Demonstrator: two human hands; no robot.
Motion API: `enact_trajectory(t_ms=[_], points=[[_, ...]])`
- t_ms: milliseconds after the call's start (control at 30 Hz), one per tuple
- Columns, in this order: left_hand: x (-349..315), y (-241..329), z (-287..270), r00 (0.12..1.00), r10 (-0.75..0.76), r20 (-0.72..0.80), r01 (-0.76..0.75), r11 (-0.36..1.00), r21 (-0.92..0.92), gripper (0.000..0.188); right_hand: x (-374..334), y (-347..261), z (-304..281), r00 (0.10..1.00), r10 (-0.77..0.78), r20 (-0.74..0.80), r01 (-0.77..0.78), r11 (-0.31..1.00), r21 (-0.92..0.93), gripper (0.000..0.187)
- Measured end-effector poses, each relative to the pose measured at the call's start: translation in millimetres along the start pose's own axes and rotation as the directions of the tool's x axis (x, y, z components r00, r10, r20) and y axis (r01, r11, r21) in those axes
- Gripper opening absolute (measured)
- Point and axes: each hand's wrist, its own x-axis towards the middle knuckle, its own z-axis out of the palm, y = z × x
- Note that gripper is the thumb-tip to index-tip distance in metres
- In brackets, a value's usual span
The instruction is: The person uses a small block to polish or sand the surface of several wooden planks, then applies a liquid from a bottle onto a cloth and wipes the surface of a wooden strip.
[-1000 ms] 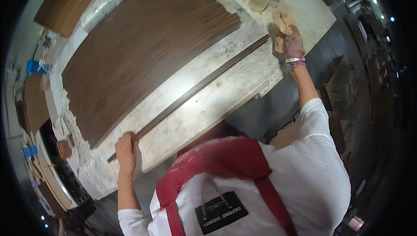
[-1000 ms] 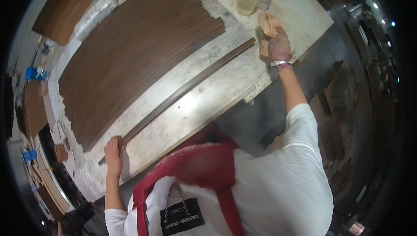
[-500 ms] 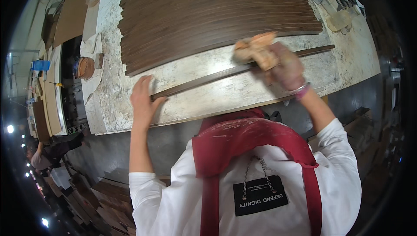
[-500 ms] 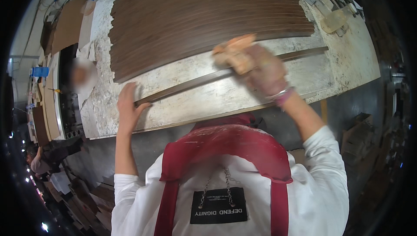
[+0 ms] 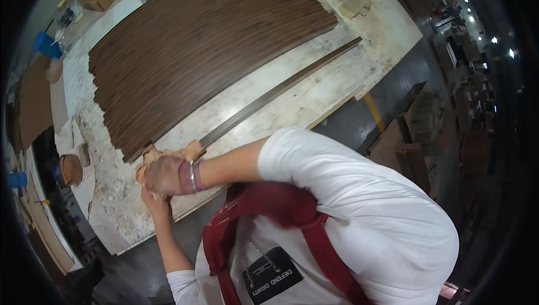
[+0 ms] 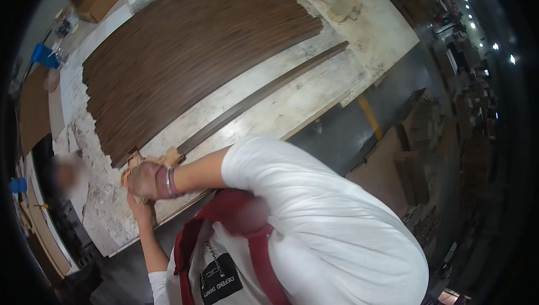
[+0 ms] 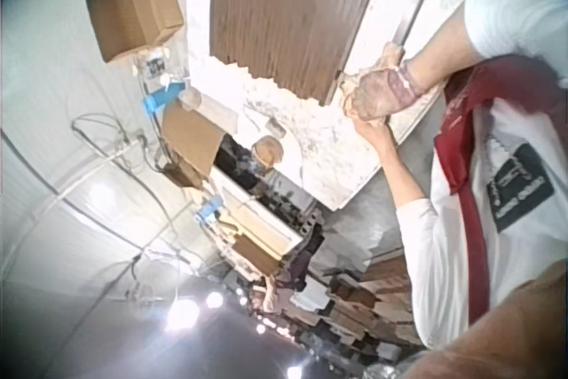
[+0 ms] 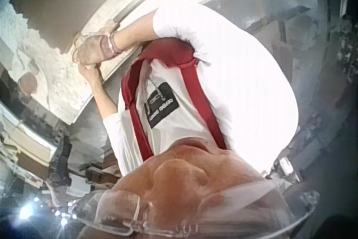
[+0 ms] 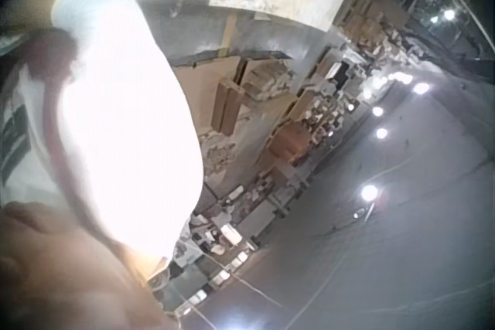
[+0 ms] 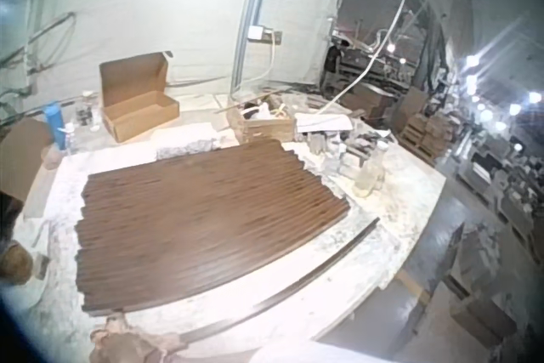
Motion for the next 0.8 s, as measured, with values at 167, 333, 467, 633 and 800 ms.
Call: enact_trajectory(t_ms=[167, 333, 467, 633, 800], points=[[8, 19, -20, 0.932, -0.259, 0.255, 0.264, 0.964, 0.015, 0.019, -62, 52, -76, 0.941, 0.24, -0.238, -0.243, 0.97, 0.021, 0.017], [-2, 35, -17, 0.822, -0.329, 0.465, 0.48, 0.84, -0.254, 0.031, -49, 4, -77, 0.913, 0.33, -0.24, -0.328, 0.943, 0.051, 0.025], [-7, 32, -1, 0.851, -0.256, 0.459, 0.466, 0.772, -0.433, 0.029, -64, 6, -16, 0.985, 0.029, -0.172, -0.032, 0.999, -0.013, 0.023], [-17, 23, -13, 0.784, -0.391, 0.482, 0.558, 0.784, -0.271, 0.03, -183, 98, -110, 0.759, 0.474, -0.446, -0.602, 0.773, -0.203, 0.022], [-12, 39, -15, 0.72, -0.497, 0.485, 0.652, 0.723, -0.227, 0.029, -148, 65, -42, 0.882, 0.289, -0.371, -0.358, 0.925, -0.131, 0.015]])
